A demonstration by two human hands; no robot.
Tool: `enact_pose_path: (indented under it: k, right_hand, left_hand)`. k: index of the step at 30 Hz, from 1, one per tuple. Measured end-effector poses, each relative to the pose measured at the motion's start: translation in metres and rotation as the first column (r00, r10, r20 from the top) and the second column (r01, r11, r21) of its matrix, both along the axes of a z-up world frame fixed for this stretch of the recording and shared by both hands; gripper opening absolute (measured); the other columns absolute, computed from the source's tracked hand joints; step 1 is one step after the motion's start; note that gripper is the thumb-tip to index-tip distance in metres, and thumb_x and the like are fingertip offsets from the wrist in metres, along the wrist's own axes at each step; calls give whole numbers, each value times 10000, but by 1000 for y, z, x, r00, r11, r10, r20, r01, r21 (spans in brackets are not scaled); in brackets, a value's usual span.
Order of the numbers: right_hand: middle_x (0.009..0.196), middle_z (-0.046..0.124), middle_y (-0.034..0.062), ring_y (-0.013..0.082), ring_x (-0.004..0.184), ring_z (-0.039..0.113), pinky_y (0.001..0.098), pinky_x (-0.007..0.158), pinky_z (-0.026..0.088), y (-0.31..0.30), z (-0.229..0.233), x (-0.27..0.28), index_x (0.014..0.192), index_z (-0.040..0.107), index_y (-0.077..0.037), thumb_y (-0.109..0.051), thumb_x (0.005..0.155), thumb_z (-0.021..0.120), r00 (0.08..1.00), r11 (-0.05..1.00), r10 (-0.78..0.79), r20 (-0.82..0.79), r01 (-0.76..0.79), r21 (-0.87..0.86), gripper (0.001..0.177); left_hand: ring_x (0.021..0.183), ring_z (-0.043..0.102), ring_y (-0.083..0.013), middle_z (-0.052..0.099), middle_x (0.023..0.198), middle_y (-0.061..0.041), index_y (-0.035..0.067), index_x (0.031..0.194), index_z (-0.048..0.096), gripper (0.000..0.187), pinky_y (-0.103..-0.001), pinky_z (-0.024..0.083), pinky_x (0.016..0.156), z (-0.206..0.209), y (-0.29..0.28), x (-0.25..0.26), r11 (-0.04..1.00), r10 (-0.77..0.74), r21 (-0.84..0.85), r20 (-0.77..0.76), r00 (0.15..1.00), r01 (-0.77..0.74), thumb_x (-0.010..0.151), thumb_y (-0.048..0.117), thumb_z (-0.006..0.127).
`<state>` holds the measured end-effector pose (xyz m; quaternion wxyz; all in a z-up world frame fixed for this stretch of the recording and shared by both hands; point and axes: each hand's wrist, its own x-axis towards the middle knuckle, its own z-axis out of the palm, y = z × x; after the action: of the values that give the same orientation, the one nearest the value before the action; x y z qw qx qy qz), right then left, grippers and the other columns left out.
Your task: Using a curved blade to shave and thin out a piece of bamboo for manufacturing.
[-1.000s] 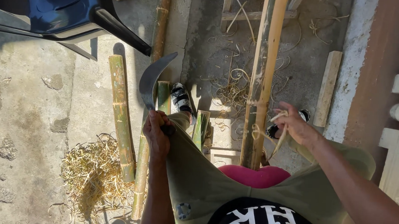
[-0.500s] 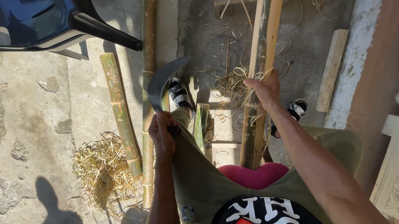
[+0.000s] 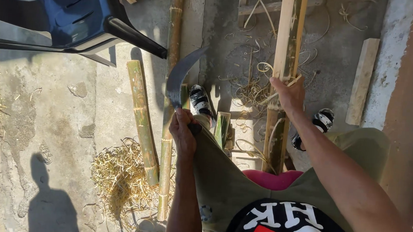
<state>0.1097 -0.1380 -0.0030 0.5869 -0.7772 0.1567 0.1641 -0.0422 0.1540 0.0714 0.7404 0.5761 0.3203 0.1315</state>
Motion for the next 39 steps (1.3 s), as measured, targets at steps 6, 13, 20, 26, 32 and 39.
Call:
enact_pose_path:
  k: [6,13,20,26,32,39]
  right_hand:
    - [861,686,87,212,679,695,398,576,583,7,3,-5,1221,512,-6,-552,1025,539,981,944,59,185,5,-329,581]
    - [802,652,187,305,682,654,480,591,495,-20,-68,0,998,651,0,-537,1170,317,987,806,21,162,80,-586,656]
    - [1133,688,145,245,913,695,481,721,551,-108,-172,-12,1254,581,-20,-426,1037,516,901,915,-392,-184,403,20,465]
    - [1633,276,158,381,1291,469,550,1028,421,-180,-83,13,1646,8,-240,-540,815,743,748,994,-96,-657,106,-25,1150]
    - [1341,568,129,215,1238,573,365,1090,491,-227,-37,115,1360,533,-8,-153,1027,712,872,952,-252,419,300,-53,405]
    - [1199,665,181,260,1074,660,405,812,550,-105,-9,204,1338,633,-24,-496,1051,726,878,864,436,199,-346,-367,560]
  left_hand:
    - [679,537,-98,533,767,-12,20,924,635,473,-273,461,607,-8,-4,0,999,12,-52,-36,999,-14,1067,460,532]
    - [655,527,-67,566,748,1,32,942,668,536,-232,448,587,-19,-3,20,998,-31,43,-143,989,37,1035,541,524]
    - [675,496,-50,541,768,19,55,928,619,484,-223,425,590,-16,-4,25,998,-61,-10,-94,994,60,1042,520,545]
    - [620,401,-54,477,734,13,81,832,534,435,-246,352,520,-33,-22,59,981,-90,153,-187,978,120,1053,450,600]
    - [598,497,-156,524,658,-60,45,847,534,520,-386,431,535,-52,-74,171,696,-484,426,-317,816,578,1019,530,608]
    - [630,672,-291,649,685,-132,81,888,629,571,-473,501,603,-103,-122,313,337,-591,641,-426,685,689,954,647,590]
